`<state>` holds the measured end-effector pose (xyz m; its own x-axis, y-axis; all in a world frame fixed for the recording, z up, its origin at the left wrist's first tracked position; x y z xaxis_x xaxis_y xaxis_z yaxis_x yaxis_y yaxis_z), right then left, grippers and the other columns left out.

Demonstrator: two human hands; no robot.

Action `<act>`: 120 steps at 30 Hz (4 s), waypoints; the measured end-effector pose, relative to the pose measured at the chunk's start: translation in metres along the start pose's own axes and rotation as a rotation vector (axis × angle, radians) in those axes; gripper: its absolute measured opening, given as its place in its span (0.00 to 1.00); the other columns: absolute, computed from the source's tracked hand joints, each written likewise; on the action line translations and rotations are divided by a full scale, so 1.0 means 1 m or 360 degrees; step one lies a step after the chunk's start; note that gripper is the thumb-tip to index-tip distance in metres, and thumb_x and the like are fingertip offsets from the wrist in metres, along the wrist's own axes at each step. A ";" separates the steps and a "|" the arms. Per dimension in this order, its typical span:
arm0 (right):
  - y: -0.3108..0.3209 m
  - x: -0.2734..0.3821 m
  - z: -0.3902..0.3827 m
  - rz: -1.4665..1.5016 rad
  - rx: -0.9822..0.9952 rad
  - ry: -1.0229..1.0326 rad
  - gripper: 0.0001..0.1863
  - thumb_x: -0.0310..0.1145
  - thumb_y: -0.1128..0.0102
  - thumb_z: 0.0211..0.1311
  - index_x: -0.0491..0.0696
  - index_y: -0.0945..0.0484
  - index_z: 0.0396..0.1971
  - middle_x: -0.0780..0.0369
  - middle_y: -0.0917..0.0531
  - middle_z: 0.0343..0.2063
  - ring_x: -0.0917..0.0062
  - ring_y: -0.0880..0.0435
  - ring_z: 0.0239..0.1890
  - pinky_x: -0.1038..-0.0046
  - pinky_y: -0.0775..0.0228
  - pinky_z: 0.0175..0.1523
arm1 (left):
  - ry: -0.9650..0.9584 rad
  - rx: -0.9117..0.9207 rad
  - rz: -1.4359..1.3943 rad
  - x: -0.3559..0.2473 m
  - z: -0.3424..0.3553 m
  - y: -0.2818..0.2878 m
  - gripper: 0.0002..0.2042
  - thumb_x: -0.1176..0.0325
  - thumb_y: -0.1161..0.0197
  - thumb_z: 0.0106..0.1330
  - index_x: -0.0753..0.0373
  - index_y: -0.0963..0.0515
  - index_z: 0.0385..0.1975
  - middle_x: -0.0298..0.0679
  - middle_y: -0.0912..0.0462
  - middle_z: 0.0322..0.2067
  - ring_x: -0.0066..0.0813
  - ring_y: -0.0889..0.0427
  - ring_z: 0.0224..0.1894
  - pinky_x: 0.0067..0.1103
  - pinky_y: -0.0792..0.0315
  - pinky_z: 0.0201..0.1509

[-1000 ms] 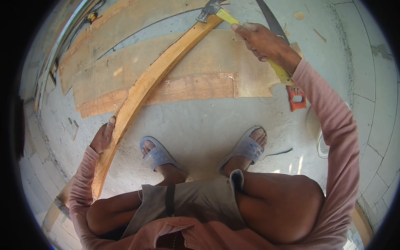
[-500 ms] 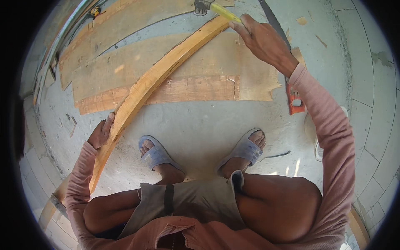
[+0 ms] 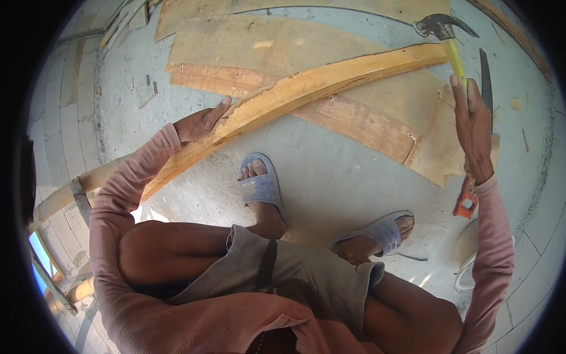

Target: The person uses a saw to cut a piece of wood, then uses a hammer to drive nails into the wood and pry parts of the wood apart.

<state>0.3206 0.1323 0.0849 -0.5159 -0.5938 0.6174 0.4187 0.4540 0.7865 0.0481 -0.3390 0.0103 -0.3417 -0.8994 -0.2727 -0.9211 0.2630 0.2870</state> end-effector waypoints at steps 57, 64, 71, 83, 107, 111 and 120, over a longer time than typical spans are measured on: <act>-0.132 0.170 0.024 -0.0299 0.0758 0.0427 0.18 0.43 0.51 0.79 0.41 0.36 0.42 0.48 0.25 0.16 0.49 0.25 0.20 0.50 0.37 0.31 | -0.0834 -0.1733 0.1280 -0.105 0.088 0.074 0.43 0.30 0.54 0.69 0.60 0.42 0.73 0.45 0.37 0.71 0.41 0.37 0.73 0.40 0.47 0.79; -0.129 0.155 0.008 -0.0264 0.0337 0.0673 0.16 0.43 0.51 0.79 0.42 0.35 0.44 0.51 0.24 0.14 0.51 0.24 0.18 0.53 0.33 0.26 | -0.0854 -0.1738 0.1343 -0.109 0.089 0.074 0.42 0.30 0.54 0.69 0.61 0.41 0.72 0.44 0.38 0.72 0.41 0.39 0.74 0.39 0.48 0.80; -0.132 0.161 0.004 -0.0437 0.0604 0.0578 0.16 0.44 0.52 0.79 0.45 0.36 0.47 0.50 0.20 0.18 0.49 0.18 0.23 0.50 0.26 0.32 | -0.0798 -0.1691 0.1307 -0.113 0.088 0.073 0.43 0.31 0.54 0.70 0.60 0.42 0.73 0.44 0.38 0.72 0.40 0.39 0.74 0.40 0.49 0.80; -0.159 0.151 0.001 -0.0589 0.0622 0.0693 0.17 0.46 0.54 0.80 0.45 0.34 0.46 0.50 0.22 0.17 0.53 0.20 0.21 0.52 0.29 0.32 | -0.0770 -0.1650 0.1363 -0.102 0.095 0.080 0.44 0.29 0.56 0.69 0.59 0.44 0.74 0.41 0.41 0.73 0.37 0.39 0.74 0.39 0.50 0.81; 0.040 -0.010 -0.371 0.0194 -0.0137 -0.1937 0.34 0.67 0.47 0.70 0.47 0.26 0.25 0.73 0.39 0.15 0.88 0.41 0.19 0.78 0.48 0.24 | -0.1008 -0.1598 0.1158 -0.125 0.080 0.070 0.41 0.36 0.38 0.66 0.63 0.34 0.68 0.49 0.26 0.63 0.46 0.27 0.65 0.37 0.31 0.67; -0.009 0.009 -0.436 0.0402 0.0012 -0.2169 0.32 0.66 0.47 0.70 0.48 0.27 0.26 0.73 0.39 0.16 0.88 0.42 0.21 0.78 0.47 0.26 | -0.1063 -0.1643 0.1146 -0.127 0.075 0.068 0.41 0.37 0.38 0.67 0.62 0.36 0.70 0.49 0.27 0.63 0.46 0.28 0.66 0.37 0.33 0.68; -0.174 0.056 -0.494 0.0852 0.0521 -0.1670 0.31 0.64 0.46 0.70 0.47 0.19 0.43 0.52 0.18 0.23 0.59 0.17 0.27 0.59 0.26 0.38 | -0.1273 -0.1391 0.1125 -0.127 0.088 0.072 0.47 0.39 0.35 0.66 0.69 0.44 0.73 0.59 0.38 0.68 0.56 0.40 0.72 0.40 0.42 0.75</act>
<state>0.5886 -0.3082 -0.0243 -0.7521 0.4744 0.4574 0.6333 0.7123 0.3024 0.0092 -0.1749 -0.0157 -0.9705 -0.1458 -0.1921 -0.1949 0.0052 0.9808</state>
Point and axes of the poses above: each hand's wrist, its own z-axis towards the middle knuckle, its own y-axis out of the back of the hand, x = y × z, the point moved 10 cm from there along z, towards the middle knuckle
